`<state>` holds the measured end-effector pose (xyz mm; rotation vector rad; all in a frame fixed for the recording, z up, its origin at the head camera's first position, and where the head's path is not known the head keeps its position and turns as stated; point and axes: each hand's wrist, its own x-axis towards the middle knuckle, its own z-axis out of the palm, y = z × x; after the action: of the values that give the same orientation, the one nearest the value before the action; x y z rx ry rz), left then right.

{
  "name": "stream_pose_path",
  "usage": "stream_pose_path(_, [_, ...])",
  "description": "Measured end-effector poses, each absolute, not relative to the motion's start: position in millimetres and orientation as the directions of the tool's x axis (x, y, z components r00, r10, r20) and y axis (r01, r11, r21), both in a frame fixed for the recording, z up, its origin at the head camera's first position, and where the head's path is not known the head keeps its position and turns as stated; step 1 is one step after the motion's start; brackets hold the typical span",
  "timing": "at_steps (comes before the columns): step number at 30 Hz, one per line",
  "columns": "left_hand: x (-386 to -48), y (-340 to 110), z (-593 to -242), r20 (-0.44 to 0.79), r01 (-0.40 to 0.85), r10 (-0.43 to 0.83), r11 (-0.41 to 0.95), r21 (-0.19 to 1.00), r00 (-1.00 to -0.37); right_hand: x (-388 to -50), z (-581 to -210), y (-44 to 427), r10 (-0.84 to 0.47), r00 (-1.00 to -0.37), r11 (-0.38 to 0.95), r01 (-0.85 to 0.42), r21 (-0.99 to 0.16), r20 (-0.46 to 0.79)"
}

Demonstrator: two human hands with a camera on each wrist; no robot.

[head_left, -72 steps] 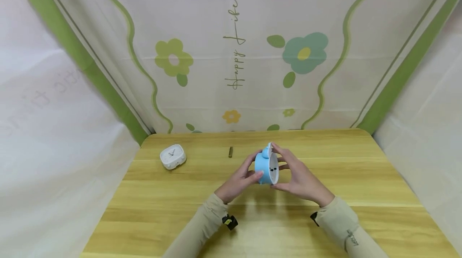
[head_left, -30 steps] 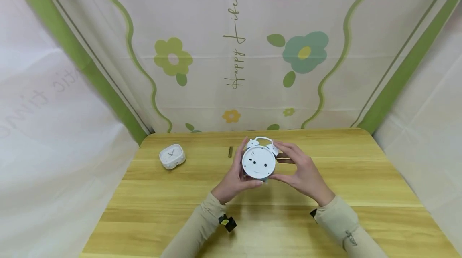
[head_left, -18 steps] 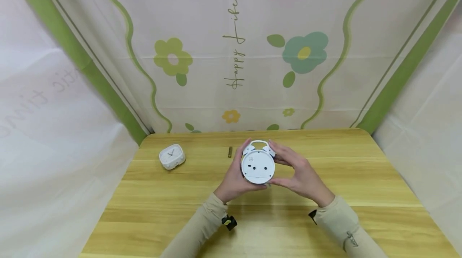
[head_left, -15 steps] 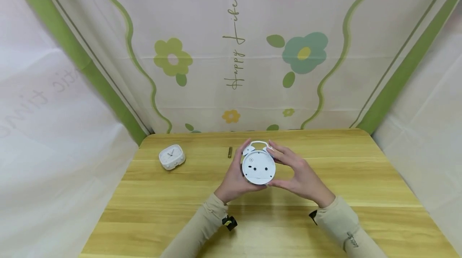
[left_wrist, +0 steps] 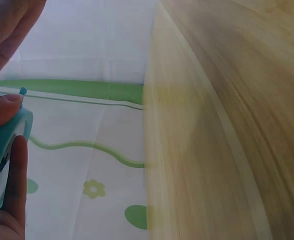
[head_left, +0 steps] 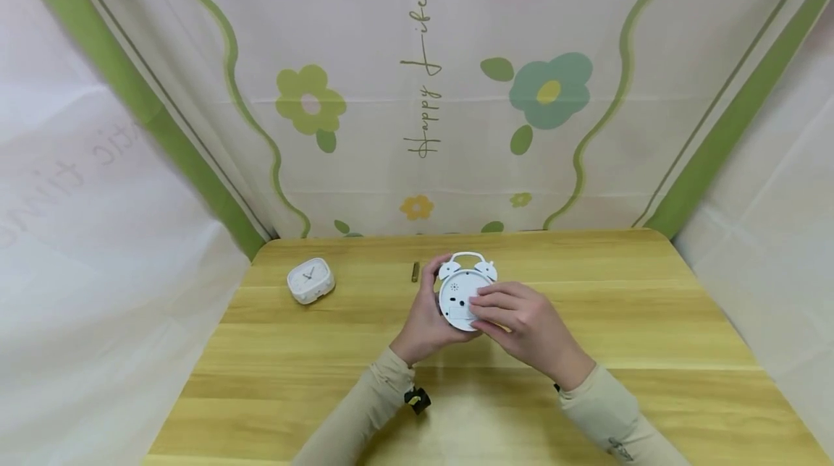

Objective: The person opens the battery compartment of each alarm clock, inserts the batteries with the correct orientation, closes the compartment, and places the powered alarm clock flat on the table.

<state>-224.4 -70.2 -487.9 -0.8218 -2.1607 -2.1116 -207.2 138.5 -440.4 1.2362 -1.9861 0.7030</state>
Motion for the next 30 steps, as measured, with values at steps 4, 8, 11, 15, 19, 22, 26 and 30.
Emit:
stream_pose_path(4, [-222,-69,-490,0.353,0.366,0.344,-0.031,0.93,-0.87,-206,-438,137,-0.573,-0.319,0.431,-0.901,-0.053,0.755])
stream_pose_path(8, [-220,-67,-494,0.354,0.37,0.357,-0.024,0.929,-0.865,-204,-437,135,-0.622,-0.309,0.468,-0.884,0.025,0.72])
stream_pose_path(11, [-220,-66,-495,0.373,0.394,0.356,-0.017,0.919,-0.857,-202,-437,134,-0.647,-0.293,0.486,-0.87,0.085,0.704])
stream_pose_path(15, [-220,-65,-493,0.389,0.413,0.343,-0.004,0.911,-0.855,-200,-439,134,-0.648,-0.3,0.508,-0.855,0.103,0.7])
stream_pose_path(19, [-220,-65,-493,0.369,0.385,0.358,-0.027,0.923,-0.858,-199,-440,133,-0.643,-0.316,0.535,-0.837,0.115,0.698])
stream_pose_path(22, [-220,-66,-494,0.351,0.362,0.357,-0.038,0.931,-0.866,-198,-442,132,-0.686,-0.269,0.541,-0.81,0.227,0.676])
stream_pose_path(26, [-221,-67,-496,0.349,0.355,0.352,-0.047,0.934,-0.869,-197,-445,130,-0.746,-0.172,0.513,-0.764,0.391,0.644])
stream_pose_path(30, [-222,-65,-495,0.344,0.35,0.349,-0.048,0.935,-0.872,-199,-449,132,-0.758,-0.126,0.496,-0.748,0.441,0.64])
